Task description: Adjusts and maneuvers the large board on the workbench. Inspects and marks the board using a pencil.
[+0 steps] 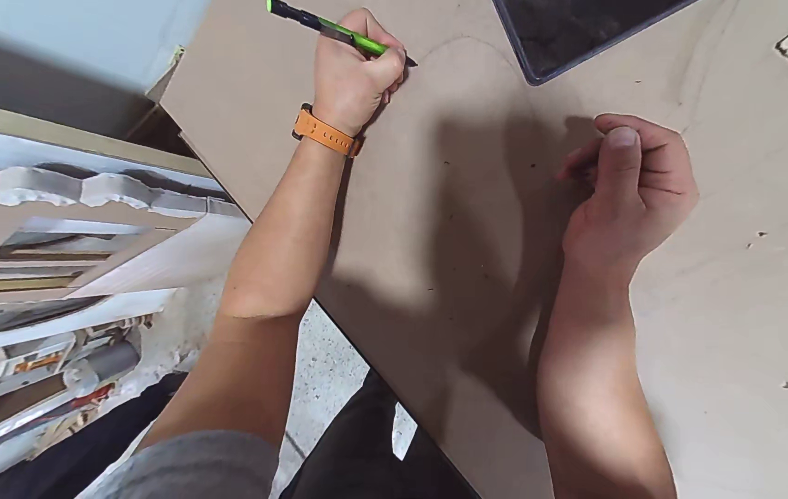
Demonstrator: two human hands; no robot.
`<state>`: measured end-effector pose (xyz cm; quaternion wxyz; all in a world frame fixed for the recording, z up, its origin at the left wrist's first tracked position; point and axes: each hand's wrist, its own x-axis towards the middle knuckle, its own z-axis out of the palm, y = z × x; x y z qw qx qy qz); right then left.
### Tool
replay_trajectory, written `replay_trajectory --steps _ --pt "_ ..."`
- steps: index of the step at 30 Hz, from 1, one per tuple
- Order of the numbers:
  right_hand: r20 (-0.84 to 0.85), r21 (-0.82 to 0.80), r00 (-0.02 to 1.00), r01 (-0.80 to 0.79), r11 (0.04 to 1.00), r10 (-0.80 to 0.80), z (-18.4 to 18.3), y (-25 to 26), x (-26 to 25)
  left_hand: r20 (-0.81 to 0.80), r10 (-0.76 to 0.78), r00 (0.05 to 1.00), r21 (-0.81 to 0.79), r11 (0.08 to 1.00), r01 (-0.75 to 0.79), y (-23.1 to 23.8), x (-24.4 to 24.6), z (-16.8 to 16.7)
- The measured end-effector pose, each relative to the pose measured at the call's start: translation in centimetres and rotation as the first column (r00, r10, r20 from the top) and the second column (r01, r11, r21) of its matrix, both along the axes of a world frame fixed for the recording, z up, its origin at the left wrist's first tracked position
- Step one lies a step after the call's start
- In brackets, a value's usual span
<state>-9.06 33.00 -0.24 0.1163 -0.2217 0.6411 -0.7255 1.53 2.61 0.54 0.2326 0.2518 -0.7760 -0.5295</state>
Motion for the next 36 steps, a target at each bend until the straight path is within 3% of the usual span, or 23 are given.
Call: replay_trajectory --steps 36 --pt "-0.018 0.017 1.000 -0.011 1.000 0.011 0.1 -0.1 -0.1 0.036 0.016 0.999 -0.051 0.999 -0.014 0.9 1.1 0.3"
